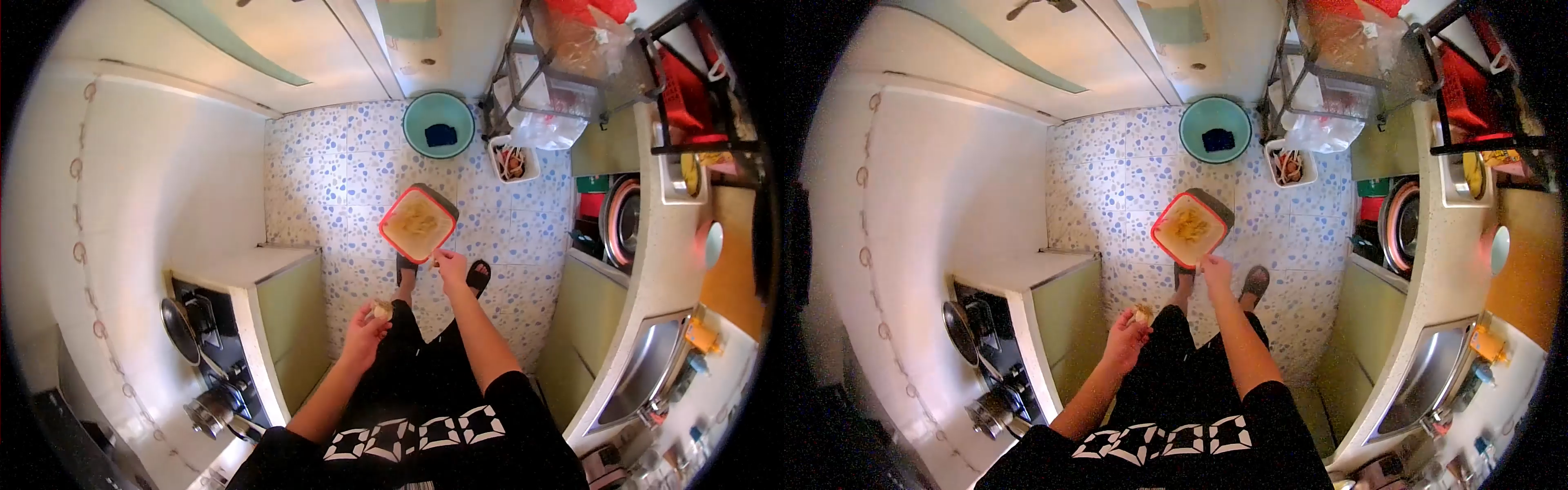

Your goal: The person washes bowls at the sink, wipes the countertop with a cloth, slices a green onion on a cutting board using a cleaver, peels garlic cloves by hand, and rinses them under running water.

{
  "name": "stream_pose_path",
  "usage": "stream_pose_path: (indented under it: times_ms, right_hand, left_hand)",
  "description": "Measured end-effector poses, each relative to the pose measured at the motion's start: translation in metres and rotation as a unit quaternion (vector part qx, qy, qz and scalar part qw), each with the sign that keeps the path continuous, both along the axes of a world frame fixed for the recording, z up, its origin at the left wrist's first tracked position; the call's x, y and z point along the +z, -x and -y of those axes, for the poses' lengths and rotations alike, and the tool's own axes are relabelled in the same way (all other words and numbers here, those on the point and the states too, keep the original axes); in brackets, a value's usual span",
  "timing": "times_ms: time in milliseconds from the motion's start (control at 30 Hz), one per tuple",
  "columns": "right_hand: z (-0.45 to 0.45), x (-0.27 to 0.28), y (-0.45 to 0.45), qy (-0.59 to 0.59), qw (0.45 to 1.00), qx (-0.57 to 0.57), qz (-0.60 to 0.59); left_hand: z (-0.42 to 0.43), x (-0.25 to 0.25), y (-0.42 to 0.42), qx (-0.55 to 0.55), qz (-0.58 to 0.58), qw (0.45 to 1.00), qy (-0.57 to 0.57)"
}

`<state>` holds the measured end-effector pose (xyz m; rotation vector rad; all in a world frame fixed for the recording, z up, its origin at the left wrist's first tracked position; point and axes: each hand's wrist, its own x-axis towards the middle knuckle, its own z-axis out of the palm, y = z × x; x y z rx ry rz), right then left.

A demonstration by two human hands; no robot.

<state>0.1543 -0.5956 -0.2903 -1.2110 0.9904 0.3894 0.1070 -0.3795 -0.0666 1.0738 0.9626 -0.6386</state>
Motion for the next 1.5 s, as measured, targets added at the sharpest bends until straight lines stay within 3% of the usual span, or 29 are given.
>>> stream_pose_path:
  times_ms: [133, 333, 433, 533, 633, 667, 733, 800, 933, 1033, 1133, 1233, 1333, 1433, 1500]
  right_hand:
    - [-0.029, -0.044, -0.023, 0.006, 0.997, -0.079, 0.007]
    - [-0.061, -0.102, -0.024, 0.055, 0.995, -0.086, -0.022]
    - [-0.055, -0.119, -0.017, 0.129, 0.984, 0.066, -0.105]
    - [-0.06, -0.153, 0.001, 0.248, 0.96, 0.095, -0.086]
    - [-0.067, -0.17, 0.01, 0.344, 0.926, 0.117, 0.103]
    - [-0.066, -0.172, 0.012, 0.307, 0.944, 0.085, 0.088]
    - [-0.066, -0.142, -0.001, 0.231, 0.971, 0.016, 0.059]
    - [-0.053, -0.112, -0.016, 0.153, 0.987, 0.025, -0.048]
    - [-0.047, -0.122, -0.012, 0.092, 0.986, 0.067, -0.122]
    - [-0.058, -0.133, -0.001, 0.174, 0.984, 0.026, 0.003]
    - [-0.064, -0.121, -0.005, 0.146, 0.988, 0.0, 0.038]
    - [-0.059, -0.102, -0.009, 0.194, 0.978, 0.072, -0.005]
    - [-0.063, -0.098, -0.006, 0.283, 0.945, 0.143, 0.083]
    - [-0.059, -0.089, -0.01, 0.125, 0.985, 0.121, 0.011]
    - [-0.058, -0.06, -0.011, 0.157, 0.982, 0.063, 0.085]
  left_hand:
    - [-0.033, -0.018, -0.025, -0.02, -0.014, 1.0, 0.004]
    - [-0.082, -0.042, -0.06, -0.007, -0.031, 0.999, -0.025]
    - [-0.091, -0.04, -0.072, -0.006, -0.032, 0.999, -0.027]
    - [-0.091, -0.043, -0.079, -0.014, -0.033, 0.999, -0.018]
    - [-0.086, -0.043, -0.085, -0.025, -0.042, 0.999, -0.01]
    - [-0.082, -0.042, -0.087, -0.028, -0.045, 0.999, -0.007]
    - [-0.081, -0.049, -0.084, -0.044, -0.041, 0.998, 0.002]
    - [-0.078, -0.052, -0.084, -0.051, -0.043, 0.998, 0.006]
    - [-0.074, -0.052, -0.084, -0.05, -0.047, 0.998, 0.011]
    - [-0.075, -0.054, -0.083, -0.055, -0.04, 0.998, 0.017]
    - [-0.074, -0.054, -0.081, -0.051, -0.038, 0.998, 0.015]
    - [-0.071, -0.054, -0.08, -0.055, -0.027, 0.998, 0.003]
    - [-0.064, -0.051, -0.087, -0.091, -0.001, 0.996, -0.025]
    - [-0.055, -0.039, -0.099, -0.136, 0.059, 0.987, -0.056]
    - [-0.044, -0.029, -0.107, -0.154, 0.105, 0.981, -0.059]
